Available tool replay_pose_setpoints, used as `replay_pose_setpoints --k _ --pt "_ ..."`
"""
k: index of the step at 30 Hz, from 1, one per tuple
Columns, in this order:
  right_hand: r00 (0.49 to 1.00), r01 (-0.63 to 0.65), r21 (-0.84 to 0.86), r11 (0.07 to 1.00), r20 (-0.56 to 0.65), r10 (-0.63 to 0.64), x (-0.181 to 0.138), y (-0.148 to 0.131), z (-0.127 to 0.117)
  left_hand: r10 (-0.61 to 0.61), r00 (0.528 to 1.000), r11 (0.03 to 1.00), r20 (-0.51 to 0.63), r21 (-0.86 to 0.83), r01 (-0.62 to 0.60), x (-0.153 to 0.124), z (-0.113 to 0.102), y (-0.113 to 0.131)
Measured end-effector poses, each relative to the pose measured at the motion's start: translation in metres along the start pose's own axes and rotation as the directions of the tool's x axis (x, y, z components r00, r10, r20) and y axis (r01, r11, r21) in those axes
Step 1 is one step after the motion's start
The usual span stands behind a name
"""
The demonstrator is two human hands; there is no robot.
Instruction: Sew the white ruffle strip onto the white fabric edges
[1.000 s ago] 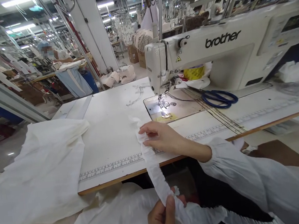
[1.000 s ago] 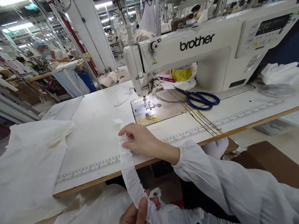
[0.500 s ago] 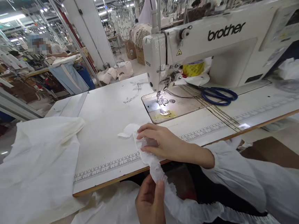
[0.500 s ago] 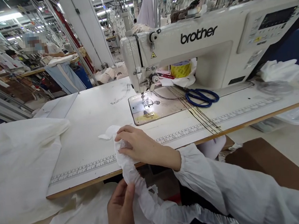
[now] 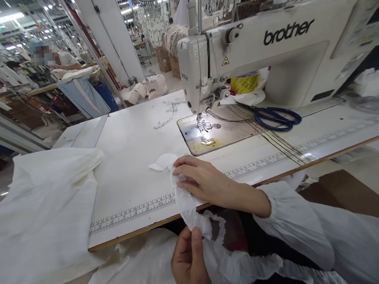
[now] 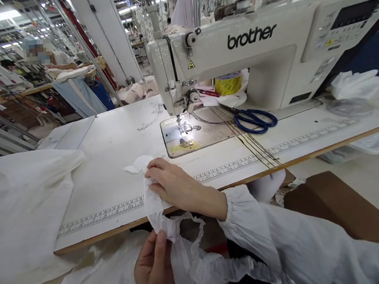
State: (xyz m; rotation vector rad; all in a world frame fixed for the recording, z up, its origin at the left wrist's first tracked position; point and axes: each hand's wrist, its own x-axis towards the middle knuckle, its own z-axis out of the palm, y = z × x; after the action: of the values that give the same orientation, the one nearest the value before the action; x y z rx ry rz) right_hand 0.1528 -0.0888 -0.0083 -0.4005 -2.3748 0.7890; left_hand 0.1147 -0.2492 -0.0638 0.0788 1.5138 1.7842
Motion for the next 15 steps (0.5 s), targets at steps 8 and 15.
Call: replay_pose_setpoints --k 8,15 --pt "1.000 -0.008 -0.015 1.000 0.014 0.008 0.001 -0.003 0.000 0.054 0.998 0.998 0.008 -0.031 -0.054 -0.002 0.002 0.003" --pt "0.998 0.056 -0.038 0.998 0.022 -0.055 0.030 -0.018 -0.007 0.104 0.989 0.994 0.110 -0.035 -0.101 0.010 -0.001 0.033"
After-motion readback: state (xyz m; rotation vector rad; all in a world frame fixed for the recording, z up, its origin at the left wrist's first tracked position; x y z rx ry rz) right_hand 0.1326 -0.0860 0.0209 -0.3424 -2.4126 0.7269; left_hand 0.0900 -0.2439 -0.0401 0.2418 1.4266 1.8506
